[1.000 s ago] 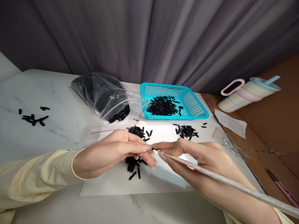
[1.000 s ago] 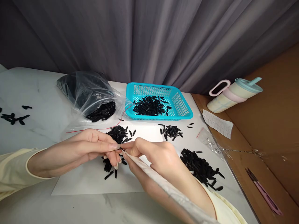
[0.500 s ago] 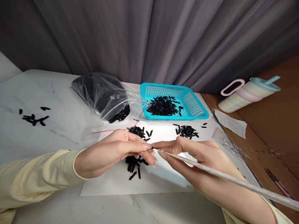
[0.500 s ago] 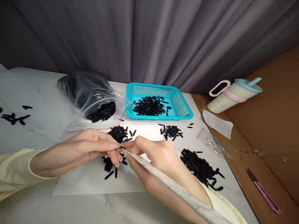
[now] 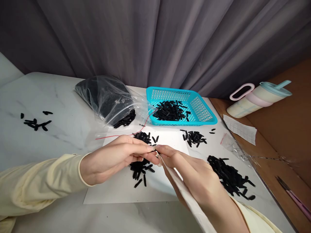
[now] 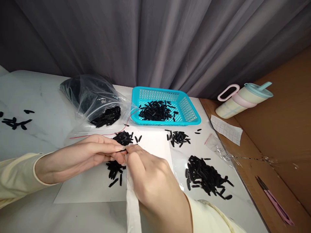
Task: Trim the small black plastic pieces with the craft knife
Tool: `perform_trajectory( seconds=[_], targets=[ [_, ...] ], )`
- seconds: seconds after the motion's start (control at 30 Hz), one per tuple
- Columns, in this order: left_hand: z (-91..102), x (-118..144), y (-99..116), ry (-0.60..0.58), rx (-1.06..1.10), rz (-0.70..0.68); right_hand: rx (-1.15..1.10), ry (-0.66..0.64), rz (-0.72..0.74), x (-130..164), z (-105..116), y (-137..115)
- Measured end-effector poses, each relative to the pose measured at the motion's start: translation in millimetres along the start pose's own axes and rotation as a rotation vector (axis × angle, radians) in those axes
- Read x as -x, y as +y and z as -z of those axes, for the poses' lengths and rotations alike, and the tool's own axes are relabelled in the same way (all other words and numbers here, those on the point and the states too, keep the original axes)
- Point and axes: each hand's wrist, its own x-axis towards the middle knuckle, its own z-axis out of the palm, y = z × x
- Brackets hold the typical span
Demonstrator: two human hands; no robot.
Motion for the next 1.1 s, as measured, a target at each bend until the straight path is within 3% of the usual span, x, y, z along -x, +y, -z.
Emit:
perform_trajectory(
  seconds=[0.33,0.77,0.93,1.1],
  targets=[
    [-0.2,0.0,0.6,-0.006,0.044,-0.053,0.175,0.169,0.175,-2.2,-16.4,-1.8],
    [0.3,1.2,0.6,-0.076,0.217,-0.054,0.134,0.307,0.21,3.2,-39.3,9.9],
    [-0.8,0.6,-1.0,-0.051,0.276,0.027,0.044,0.313,0.085,8.7,-44.5,14.2],
    [-0.6,1.3,-0.8,-0.018,0.257,0.017,-0.114,0.266,-0.158,-1.2,-22.4,5.8]
  ],
)
